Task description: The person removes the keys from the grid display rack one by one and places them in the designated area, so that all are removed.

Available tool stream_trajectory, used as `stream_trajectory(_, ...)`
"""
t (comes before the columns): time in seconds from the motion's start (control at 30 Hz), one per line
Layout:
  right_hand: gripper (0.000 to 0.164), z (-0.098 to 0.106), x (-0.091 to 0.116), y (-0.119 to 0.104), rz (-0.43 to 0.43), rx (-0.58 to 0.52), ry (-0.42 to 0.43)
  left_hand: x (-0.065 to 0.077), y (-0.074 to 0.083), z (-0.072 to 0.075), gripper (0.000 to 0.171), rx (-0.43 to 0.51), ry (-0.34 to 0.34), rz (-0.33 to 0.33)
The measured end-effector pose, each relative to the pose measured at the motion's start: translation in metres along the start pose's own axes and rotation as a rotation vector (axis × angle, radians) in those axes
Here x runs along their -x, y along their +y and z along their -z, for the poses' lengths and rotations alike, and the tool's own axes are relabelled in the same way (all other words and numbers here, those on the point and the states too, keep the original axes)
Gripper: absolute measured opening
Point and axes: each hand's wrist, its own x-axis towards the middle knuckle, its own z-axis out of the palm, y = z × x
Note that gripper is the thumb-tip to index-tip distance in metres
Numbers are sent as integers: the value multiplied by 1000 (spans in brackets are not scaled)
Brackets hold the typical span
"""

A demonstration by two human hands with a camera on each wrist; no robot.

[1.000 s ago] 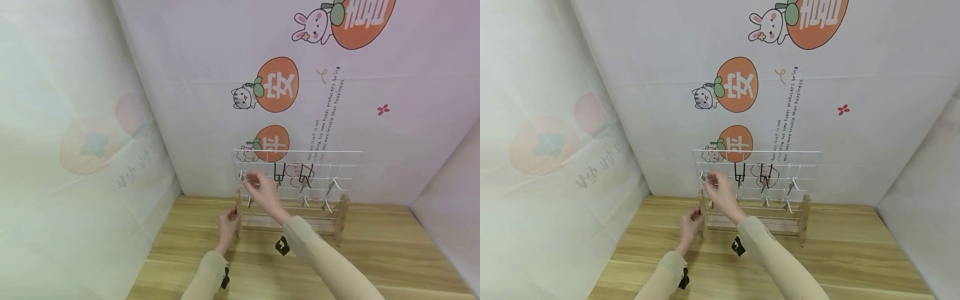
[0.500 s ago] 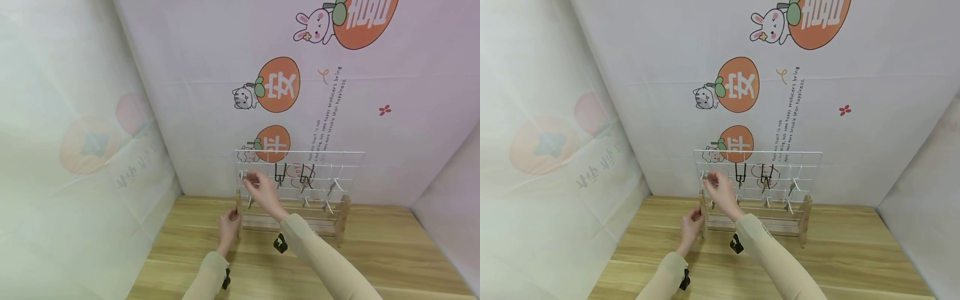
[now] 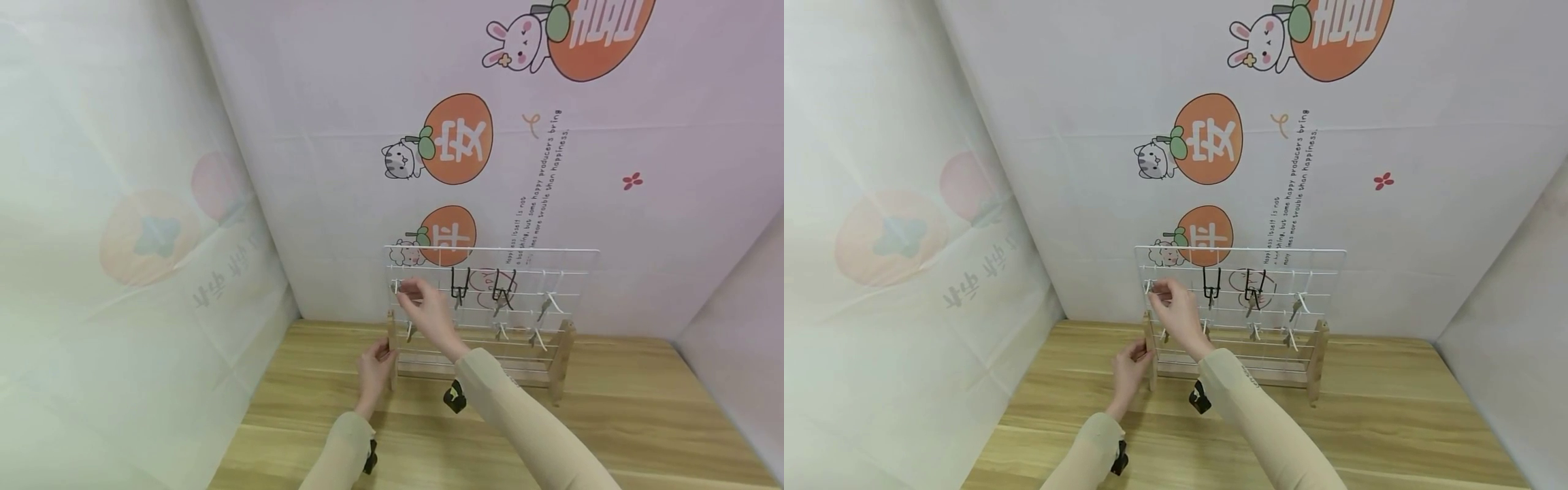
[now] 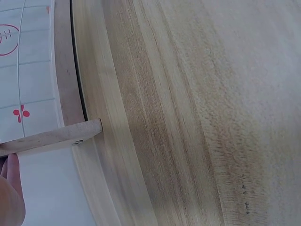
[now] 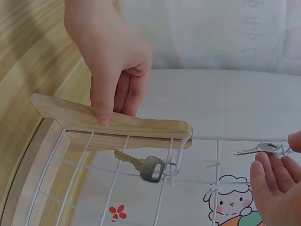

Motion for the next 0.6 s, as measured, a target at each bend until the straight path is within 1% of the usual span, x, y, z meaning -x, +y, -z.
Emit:
stream_trajectory(0.13,23,-1,-1,-1,-7,-12,2,0,3,0,22,-26,14,2)
stream_trajectory(0.27,23,-1,-1,-4,-23,-33,4,1,3,0,22,-19,1,10)
stream_trajectory(0.47,25,-3,-3,-6,-50,-44,-6,0,2,0,22,-20,-9,39)
stream_trajectory(0.6,24,-4,-3,-4,-35,-36,2,1,2,0,22,-22,-14,28)
